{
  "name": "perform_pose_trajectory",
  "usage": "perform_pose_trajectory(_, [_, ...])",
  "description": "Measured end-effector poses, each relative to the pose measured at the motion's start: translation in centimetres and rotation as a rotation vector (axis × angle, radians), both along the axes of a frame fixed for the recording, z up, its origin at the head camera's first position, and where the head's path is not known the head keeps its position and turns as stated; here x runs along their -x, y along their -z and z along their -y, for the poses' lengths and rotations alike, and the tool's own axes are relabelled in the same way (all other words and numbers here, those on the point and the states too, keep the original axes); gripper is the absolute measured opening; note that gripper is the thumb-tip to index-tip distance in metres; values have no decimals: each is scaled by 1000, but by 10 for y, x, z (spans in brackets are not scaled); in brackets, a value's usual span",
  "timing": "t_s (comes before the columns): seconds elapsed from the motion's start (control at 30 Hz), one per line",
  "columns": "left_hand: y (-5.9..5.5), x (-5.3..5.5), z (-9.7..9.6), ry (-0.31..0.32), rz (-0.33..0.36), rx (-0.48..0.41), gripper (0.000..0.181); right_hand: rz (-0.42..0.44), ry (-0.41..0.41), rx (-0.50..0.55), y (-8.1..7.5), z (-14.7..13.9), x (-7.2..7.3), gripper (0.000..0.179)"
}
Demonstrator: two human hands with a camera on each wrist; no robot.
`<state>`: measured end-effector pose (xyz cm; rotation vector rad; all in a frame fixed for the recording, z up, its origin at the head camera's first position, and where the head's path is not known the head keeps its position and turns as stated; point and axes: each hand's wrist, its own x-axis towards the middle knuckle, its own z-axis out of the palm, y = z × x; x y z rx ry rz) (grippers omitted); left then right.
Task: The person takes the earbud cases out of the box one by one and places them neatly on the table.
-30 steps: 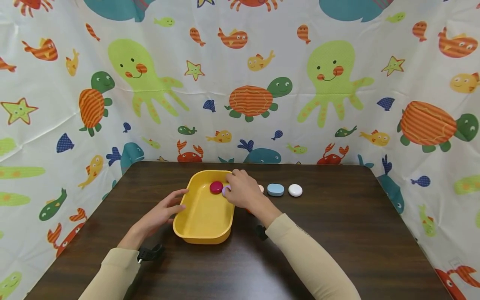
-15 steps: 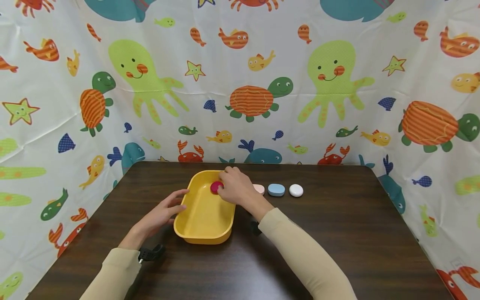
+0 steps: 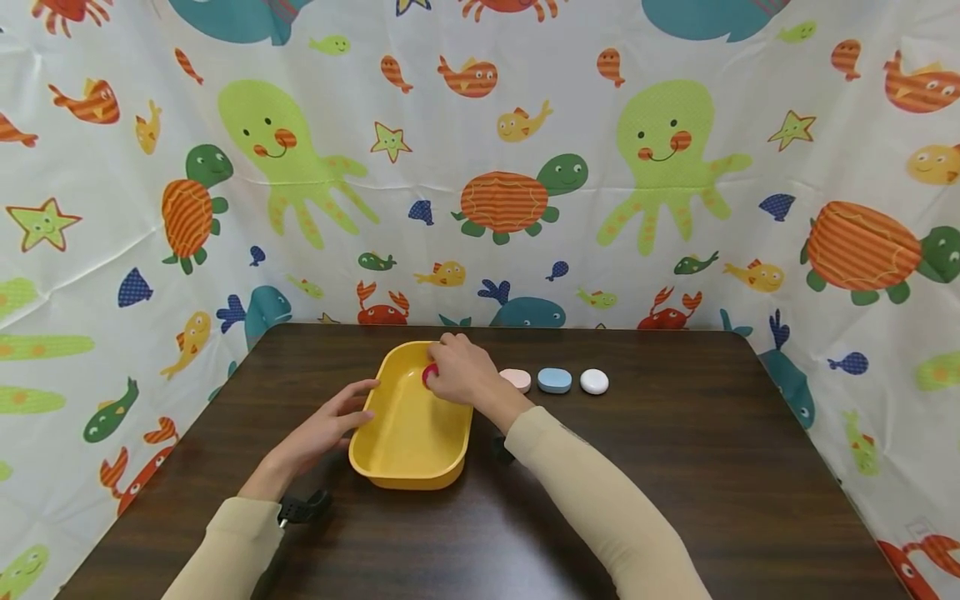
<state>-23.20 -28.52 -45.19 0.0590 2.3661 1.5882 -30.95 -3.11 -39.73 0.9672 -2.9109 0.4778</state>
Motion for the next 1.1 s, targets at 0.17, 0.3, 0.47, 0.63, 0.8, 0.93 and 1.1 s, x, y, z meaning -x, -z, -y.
perform_pose_trajectory(0.17, [0, -1, 0, -2, 5, -2, 59, 13, -12, -25, 5, 7, 4, 40])
perform_pose_trajectory(0.3, [1, -2, 0, -7, 5, -4, 59, 38, -23, -47, 10, 14, 6, 42])
perform_pose_trajectory(0.47, [2, -5, 2, -13, 10, -8, 58, 49, -35, -78, 16, 20, 9, 41])
perform_pose_trajectory(0.63, [2, -5, 3, -12, 6, -6, 58, 55, -51, -95, 21, 24, 13, 38])
perform_pose_trajectory(0.8, [2, -4, 2, -15, 2, -13, 58, 71, -52, -121, 23, 26, 15, 38])
perform_pose_trajectory(0.93, [2, -2, 1, -16, 2, -21, 58, 72, -54, -146, 25, 28, 16, 39])
perform_pose_trajectory(1.1, [1, -2, 0, -18, 4, -12, 57, 91, -58, -181, 28, 30, 18, 42])
